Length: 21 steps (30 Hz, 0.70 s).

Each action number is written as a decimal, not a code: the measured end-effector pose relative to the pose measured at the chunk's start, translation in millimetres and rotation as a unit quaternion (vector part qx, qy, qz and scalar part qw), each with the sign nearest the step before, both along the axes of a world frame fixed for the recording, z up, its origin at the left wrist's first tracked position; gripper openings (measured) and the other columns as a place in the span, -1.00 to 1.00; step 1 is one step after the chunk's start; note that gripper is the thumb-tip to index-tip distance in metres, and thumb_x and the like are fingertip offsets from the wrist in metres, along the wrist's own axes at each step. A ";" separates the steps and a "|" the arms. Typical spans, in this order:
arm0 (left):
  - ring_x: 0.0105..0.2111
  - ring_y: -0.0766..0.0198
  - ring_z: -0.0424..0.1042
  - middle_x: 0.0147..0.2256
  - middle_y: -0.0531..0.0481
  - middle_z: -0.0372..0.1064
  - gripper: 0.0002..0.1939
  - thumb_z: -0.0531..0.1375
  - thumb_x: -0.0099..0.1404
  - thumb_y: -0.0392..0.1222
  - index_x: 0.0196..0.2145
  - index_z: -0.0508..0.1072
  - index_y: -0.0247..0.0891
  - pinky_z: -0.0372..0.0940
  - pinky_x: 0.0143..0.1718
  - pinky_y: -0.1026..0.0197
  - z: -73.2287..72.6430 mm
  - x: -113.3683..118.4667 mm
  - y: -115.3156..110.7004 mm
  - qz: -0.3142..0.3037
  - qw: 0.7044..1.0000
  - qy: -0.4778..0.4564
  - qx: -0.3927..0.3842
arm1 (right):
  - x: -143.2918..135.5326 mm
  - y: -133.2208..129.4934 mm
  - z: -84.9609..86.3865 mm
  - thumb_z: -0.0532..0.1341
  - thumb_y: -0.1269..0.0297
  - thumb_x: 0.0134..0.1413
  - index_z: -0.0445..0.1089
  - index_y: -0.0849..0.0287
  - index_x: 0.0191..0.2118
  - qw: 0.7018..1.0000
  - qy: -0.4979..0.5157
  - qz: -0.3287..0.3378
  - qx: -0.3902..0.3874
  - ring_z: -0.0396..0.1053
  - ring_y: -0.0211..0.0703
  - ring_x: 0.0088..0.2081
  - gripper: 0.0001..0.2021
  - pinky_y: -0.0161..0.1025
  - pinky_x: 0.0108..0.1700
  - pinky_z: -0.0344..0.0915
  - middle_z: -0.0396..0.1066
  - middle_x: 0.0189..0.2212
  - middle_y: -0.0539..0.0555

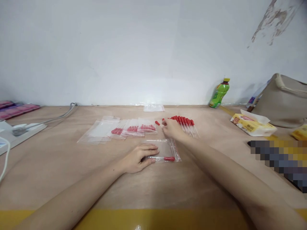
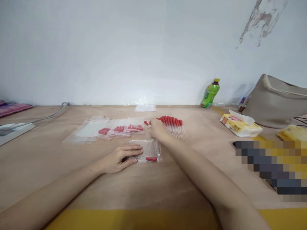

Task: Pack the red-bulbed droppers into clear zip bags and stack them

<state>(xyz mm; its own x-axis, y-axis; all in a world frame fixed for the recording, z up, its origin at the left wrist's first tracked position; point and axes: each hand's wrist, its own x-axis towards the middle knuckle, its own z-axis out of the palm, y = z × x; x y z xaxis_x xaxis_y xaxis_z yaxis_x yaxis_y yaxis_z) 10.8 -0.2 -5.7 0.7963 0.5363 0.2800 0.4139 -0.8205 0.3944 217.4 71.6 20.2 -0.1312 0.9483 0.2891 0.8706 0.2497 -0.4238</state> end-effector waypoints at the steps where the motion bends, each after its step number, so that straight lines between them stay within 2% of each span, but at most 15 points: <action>1: 0.06 0.15 0.21 0.06 -0.09 0.21 -0.63 0.05 0.30 -0.14 0.06 0.29 -0.18 0.12 0.08 0.03 -0.1 -0.2 0.0 -0.001 1.000 0.000 0.000 | -9.1 7.5 -0.2 0.10 0.31 0.00 0.32 0.24 -0.19 0.999 -0.024 -0.022 -0.020 0.33 -0.04 -0.14 -0.78 -0.19 -0.16 0.21 0.39 -0.20 0.21; 3: 0.05 0.16 0.21 0.06 -0.10 0.22 -0.63 0.05 0.30 -0.14 0.05 0.29 -0.19 0.12 0.08 0.04 0.2 -0.6 -0.3 -0.002 1.000 0.001 0.001 | -24.1 19.9 -2.5 0.07 0.27 0.04 0.26 0.28 -0.11 0.995 -0.052 -0.054 -0.061 0.32 0.05 -0.11 -0.70 -0.13 -0.15 0.22 0.35 -0.16 0.30; 6: 0.06 0.17 0.21 0.06 -0.11 0.22 -0.63 0.05 0.31 -0.13 0.05 0.29 -0.20 0.11 0.09 0.07 1.5 -1.2 -1.6 -0.001 1.000 0.005 0.000 | -37.2 28.5 -4.5 0.04 0.29 0.06 0.22 0.39 -0.08 0.993 -0.056 -0.056 -0.092 0.32 0.13 -0.12 -0.67 -0.07 -0.17 0.23 0.33 -0.16 0.40; 9: 0.06 0.15 0.20 0.07 -0.09 0.21 -0.63 0.04 0.31 -0.13 0.06 0.28 -0.18 0.12 0.09 0.05 2.5 -1.7 -2.5 -0.001 1.000 0.005 -0.003 | -36.3 21.1 2.5 0.05 0.36 0.04 0.13 0.43 0.00 0.994 -0.052 -0.041 -0.084 0.31 0.11 -0.12 -0.61 -0.08 -0.15 0.23 0.30 -0.13 0.41; 11: 0.06 0.14 0.20 0.07 -0.09 0.21 -0.63 0.05 0.30 -0.13 0.06 0.28 -0.17 0.12 0.08 0.04 2.3 -1.9 -2.3 0.000 1.000 0.003 -0.005 | -25.1 8.7 10.0 0.04 0.41 0.02 -0.03 0.40 0.12 0.998 -0.016 -0.013 -0.054 0.33 0.02 -0.18 -0.49 -0.13 -0.18 0.25 0.29 -0.15 0.36; 13: 0.06 0.13 0.21 0.06 -0.09 0.21 -0.63 0.05 0.30 -0.14 0.06 0.28 -0.17 0.12 0.08 0.03 1.6 -1.8 -1.6 0.000 1.000 0.000 -0.005 | -5.0 -6.3 14.2 0.01 0.45 0.02 -0.21 0.36 0.19 0.996 0.080 0.024 -0.005 0.35 -0.10 -0.31 -0.40 -0.18 -0.26 0.27 0.31 -0.25 0.26; 16: 0.05 0.14 0.22 0.05 -0.09 0.23 -0.63 0.06 0.29 -0.14 0.05 0.29 -0.18 0.13 0.07 0.04 0.3 -1.2 -0.3 -0.001 1.000 -0.005 0.000 | 32.8 -28.0 5.8 0.01 0.34 0.04 -0.34 0.20 0.21 0.966 0.252 0.039 0.046 0.27 -0.26 -0.53 -0.34 -0.24 -0.43 0.29 0.25 -0.40 0.05; 19: 0.04 0.15 0.23 0.04 -0.08 0.24 -0.64 0.06 0.29 -0.13 0.04 0.31 -0.18 0.13 0.07 0.05 -0.3 -0.6 0.1 0.006 1.000 -0.002 0.007 | 60.0 -45.9 -15.7 0.07 0.24 -0.03 -0.22 0.07 0.14 0.919 0.394 0.026 0.010 0.22 -0.36 -0.61 -0.38 -0.31 -0.59 0.26 0.17 -0.40 -0.04; 21: 0.05 0.15 0.22 0.04 -0.08 0.24 -0.64 0.06 0.29 -0.14 0.04 0.31 -0.18 0.13 0.08 0.04 -0.5 -0.6 0.0 0.012 1.000 0.002 0.009 | 65.0 -56.0 -29.2 0.13 0.22 -0.10 -0.12 0.06 0.04 0.885 0.465 -0.003 -0.014 0.25 -0.36 -0.60 -0.43 -0.31 -0.60 0.30 0.15 -0.41 -0.07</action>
<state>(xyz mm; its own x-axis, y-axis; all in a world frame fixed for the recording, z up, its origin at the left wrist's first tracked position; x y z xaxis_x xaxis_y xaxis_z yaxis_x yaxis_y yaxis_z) 10.2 -0.2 -6.3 0.7843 0.5505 0.2859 0.4358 -0.8170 0.3775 282.4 15.6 -9.0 0.1554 0.9569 0.2453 0.1439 0.2238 -0.9640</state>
